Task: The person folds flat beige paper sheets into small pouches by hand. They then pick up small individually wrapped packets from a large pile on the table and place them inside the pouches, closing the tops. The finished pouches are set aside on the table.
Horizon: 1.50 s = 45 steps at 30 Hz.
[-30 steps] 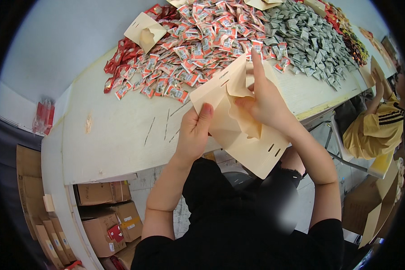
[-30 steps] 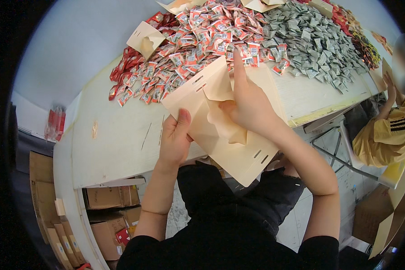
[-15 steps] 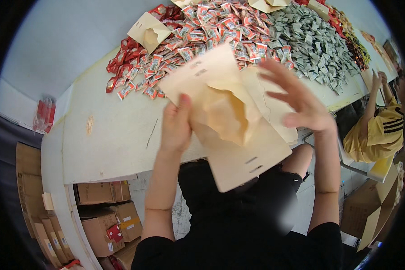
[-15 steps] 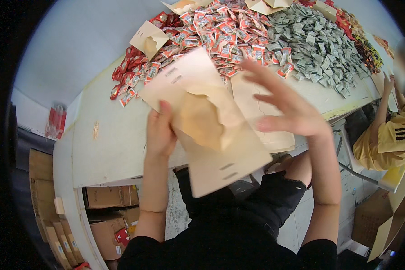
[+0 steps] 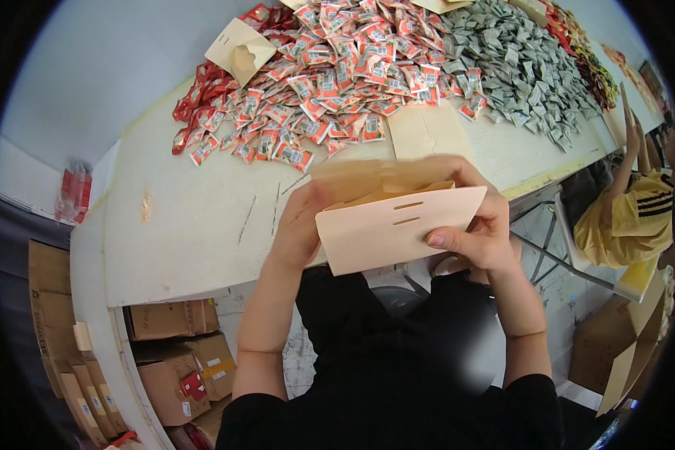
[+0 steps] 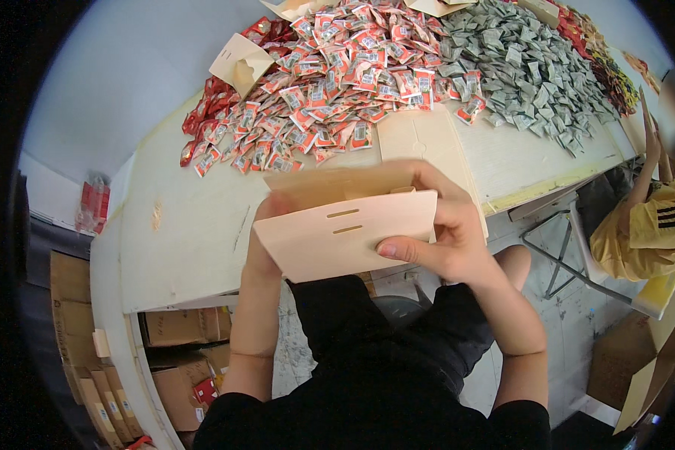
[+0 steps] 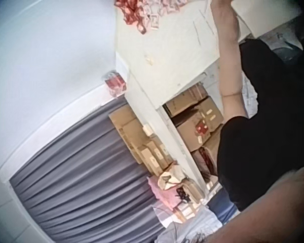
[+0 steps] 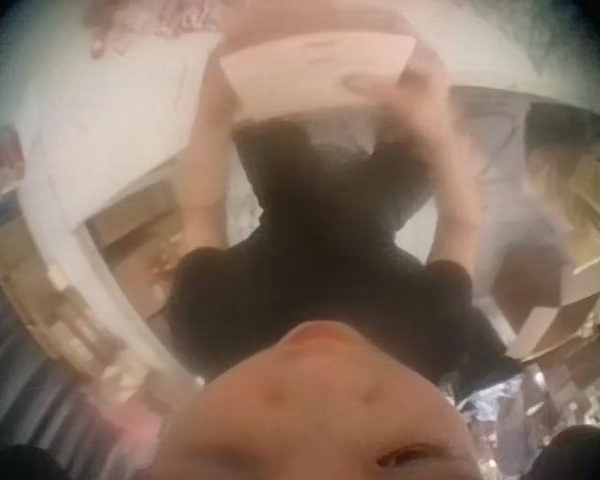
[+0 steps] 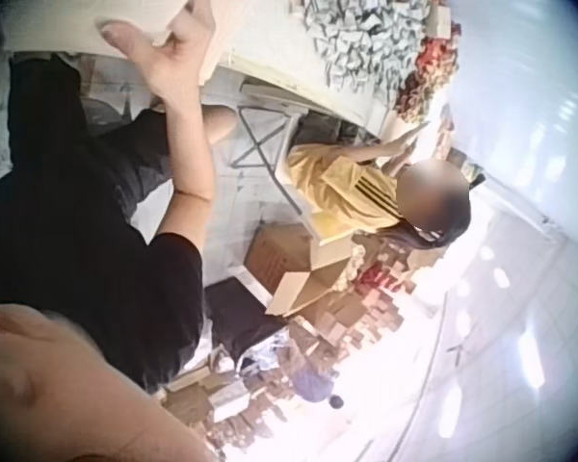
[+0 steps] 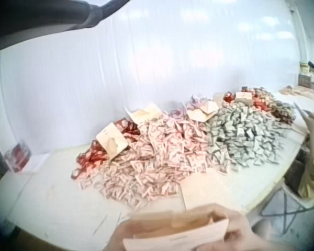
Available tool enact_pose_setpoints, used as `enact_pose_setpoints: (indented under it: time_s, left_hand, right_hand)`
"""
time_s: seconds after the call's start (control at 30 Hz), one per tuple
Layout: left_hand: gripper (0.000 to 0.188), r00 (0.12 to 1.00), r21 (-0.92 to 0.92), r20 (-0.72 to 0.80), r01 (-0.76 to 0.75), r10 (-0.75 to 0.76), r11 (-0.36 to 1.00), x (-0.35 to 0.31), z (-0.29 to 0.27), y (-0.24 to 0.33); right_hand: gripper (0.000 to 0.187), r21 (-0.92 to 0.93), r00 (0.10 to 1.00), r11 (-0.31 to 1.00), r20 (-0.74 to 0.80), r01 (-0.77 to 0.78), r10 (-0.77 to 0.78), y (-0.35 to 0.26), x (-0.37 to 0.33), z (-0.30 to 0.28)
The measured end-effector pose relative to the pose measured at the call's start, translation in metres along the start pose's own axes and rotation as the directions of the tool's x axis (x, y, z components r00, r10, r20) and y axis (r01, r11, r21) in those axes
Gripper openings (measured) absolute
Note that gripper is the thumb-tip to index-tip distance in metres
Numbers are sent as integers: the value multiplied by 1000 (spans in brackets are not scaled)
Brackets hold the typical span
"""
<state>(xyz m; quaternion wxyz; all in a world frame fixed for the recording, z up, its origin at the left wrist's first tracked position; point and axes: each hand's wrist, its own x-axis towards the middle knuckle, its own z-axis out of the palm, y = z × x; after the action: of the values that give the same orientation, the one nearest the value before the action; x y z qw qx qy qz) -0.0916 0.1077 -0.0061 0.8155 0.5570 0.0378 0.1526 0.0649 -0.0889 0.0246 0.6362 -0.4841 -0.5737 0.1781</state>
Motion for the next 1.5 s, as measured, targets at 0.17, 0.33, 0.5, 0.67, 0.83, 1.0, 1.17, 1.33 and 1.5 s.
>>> enact_pose_setpoints:
  time_s: [0.17,0.33,0.5,0.67,0.83,1.0,1.17,1.33,1.5]
  left_hand:
    - [93,857,304,-35,-481,515,822,-22,45,-1]
    - [24,870,208,-217,-403,444,891,-26,38,-10]
    - [17,839,556,10,-456,544,694,-27,21,7]
    - [19,787,316,-85,-560,611,766,-18,5,14]
    - [30,605,661,-383,-349,699,664,5,11,6]
    - [67,950,943,75,-166,302,290,35,56,-34]
    - [66,947,958,286,-286,146,-18,30,60,-43]
    - [37,835,815,549,-544,-34,-202,14,62,-49]
    - [24,766,787,612,-565,197,-250,13,69,-46]
  right_hand:
    - [32,-193,992,981,-118,15,-39,-1,-8,15]
    - [29,155,953,984,-277,-85,126,-17,-10,39]
    - [17,-32,962,976,-182,-214,205,-16,-14,29]
    - [14,-256,961,926,-73,-277,267,-41,18,25]
    - [35,188,816,979,-552,-77,171,-6,153,-51]
    - [70,-216,880,936,-447,-277,157,-18,183,-78]
    - [35,-828,940,507,-67,-240,334,21,46,-61]
    - [28,-768,923,522,-370,-370,108,19,-74,-40]
    - [31,-326,573,657,-795,-680,199,-2,-129,-15]
